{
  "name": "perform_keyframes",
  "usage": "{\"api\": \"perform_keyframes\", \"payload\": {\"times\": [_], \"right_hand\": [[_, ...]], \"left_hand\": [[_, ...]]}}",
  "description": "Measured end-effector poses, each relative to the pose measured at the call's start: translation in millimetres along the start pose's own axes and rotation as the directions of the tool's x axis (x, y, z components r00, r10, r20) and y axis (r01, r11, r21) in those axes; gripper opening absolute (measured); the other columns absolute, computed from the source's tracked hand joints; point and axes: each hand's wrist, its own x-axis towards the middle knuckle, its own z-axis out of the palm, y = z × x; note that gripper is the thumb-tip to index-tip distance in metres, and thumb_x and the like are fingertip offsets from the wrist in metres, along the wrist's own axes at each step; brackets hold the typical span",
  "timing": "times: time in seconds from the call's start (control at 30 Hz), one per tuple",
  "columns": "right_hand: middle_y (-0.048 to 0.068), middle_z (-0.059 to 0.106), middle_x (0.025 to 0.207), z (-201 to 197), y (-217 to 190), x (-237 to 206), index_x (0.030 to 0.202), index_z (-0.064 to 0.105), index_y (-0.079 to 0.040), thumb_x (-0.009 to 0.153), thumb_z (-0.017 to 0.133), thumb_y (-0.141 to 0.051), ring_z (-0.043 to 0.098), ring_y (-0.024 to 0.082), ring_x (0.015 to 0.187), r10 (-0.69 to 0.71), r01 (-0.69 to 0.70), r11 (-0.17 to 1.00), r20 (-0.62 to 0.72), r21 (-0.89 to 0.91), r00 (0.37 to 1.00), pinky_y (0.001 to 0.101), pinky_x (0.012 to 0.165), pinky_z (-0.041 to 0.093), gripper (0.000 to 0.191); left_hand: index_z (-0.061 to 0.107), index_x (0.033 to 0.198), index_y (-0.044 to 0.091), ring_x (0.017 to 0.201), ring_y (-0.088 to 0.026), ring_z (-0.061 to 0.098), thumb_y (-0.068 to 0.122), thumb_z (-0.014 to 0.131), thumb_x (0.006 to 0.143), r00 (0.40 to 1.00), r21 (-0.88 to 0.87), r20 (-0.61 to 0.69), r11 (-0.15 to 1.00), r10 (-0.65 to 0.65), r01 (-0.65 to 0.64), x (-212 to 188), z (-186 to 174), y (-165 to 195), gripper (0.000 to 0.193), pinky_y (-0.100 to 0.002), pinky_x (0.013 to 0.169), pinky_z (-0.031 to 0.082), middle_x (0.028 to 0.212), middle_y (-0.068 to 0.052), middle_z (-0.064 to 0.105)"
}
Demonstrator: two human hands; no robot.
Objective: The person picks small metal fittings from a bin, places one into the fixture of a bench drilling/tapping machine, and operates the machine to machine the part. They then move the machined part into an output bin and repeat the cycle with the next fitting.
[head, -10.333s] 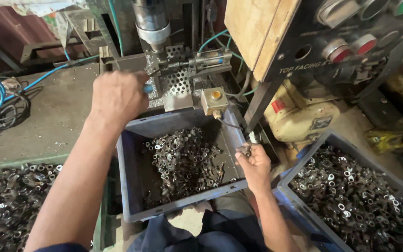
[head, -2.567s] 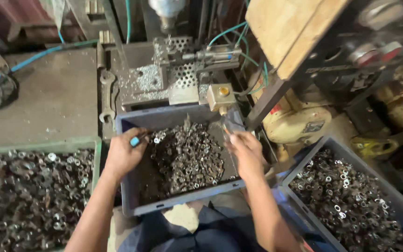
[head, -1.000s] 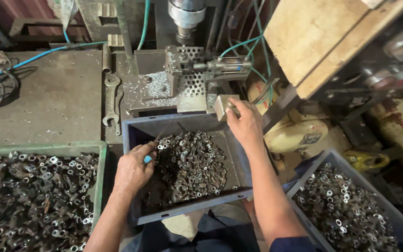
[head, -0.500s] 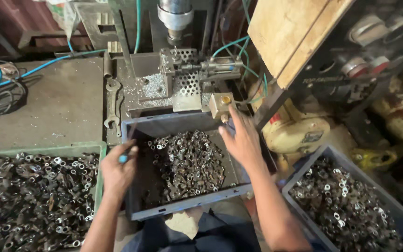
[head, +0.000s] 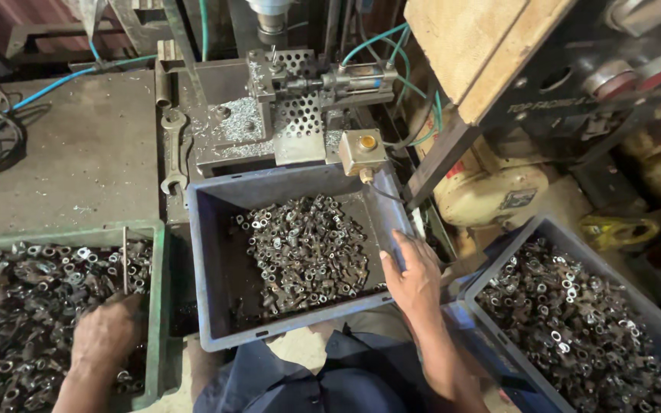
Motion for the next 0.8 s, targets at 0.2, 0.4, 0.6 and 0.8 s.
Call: {"api": "perform_keyframes", "payload": {"times": [0.2, 0.4, 0.6, 0.8], "right_hand": [[0.016, 0.072, 0.115, -3, -4, 0, 0.120, 0.068, -0.002, 0.087, 0.074, -0.017, 0.066, 0.036, 0.109, -0.023, 0.023, 1.000, -0.012, -0.006, 1.000, 0.0453, 0.098, 0.050, 0.036], [0.015, 0.072, 0.115, -4, -5, 0, 0.119, 0.069, -0.002, 0.087, 0.075, -0.018, 0.066, 0.035, 0.109, -0.037, 0.037, 0.999, -0.016, -0.003, 0.999, 0.0442, 0.098, 0.049, 0.036], [0.015, 0.072, 0.116, -3, -4, -1, 0.119, 0.069, -0.003, 0.087, 0.075, -0.017, 0.066, 0.034, 0.109, -0.039, 0.039, 0.999, -0.005, -0.008, 0.999, 0.0438, 0.099, 0.049, 0.036], [0.015, 0.072, 0.116, -2, -4, -1, 0.119, 0.069, -0.003, 0.087, 0.075, -0.017, 0.066, 0.035, 0.109, -0.033, 0.033, 0.999, 0.001, -0.002, 0.999, 0.0439, 0.099, 0.049, 0.035]], "left_hand": [[0.075, 0.091, 0.020, 0.097, -0.024, 0.079, 0.024, 0.046, 0.102, 0.991, 0.228, 0.129, 0.972, 0.031, -0.060, 11, 47, -12, 0.032, -0.040, 0.105, 0.059, 0.101, -0.009, 0.081], [0.064, 0.100, 0.026, 0.098, -0.018, 0.074, 0.028, 0.043, 0.098, 0.988, 0.335, 0.047, 0.929, 0.148, -0.155, 9, 62, -10, 0.021, -0.049, 0.121, 0.041, 0.122, -0.002, 0.068], [0.065, 0.092, 0.022, 0.090, -0.023, 0.075, 0.026, 0.045, 0.092, 0.960, 0.255, -0.158, 0.949, 0.230, -0.185, 1, 63, -15, 0.020, -0.049, 0.109, 0.051, 0.108, -0.005, 0.073], [0.071, 0.074, 0.016, 0.077, -0.028, 0.078, 0.020, 0.047, 0.096, 0.998, 0.125, 0.007, 0.990, 0.067, -0.068, 4, 54, -15, 0.033, -0.041, 0.087, 0.062, 0.082, -0.012, 0.076]]}}
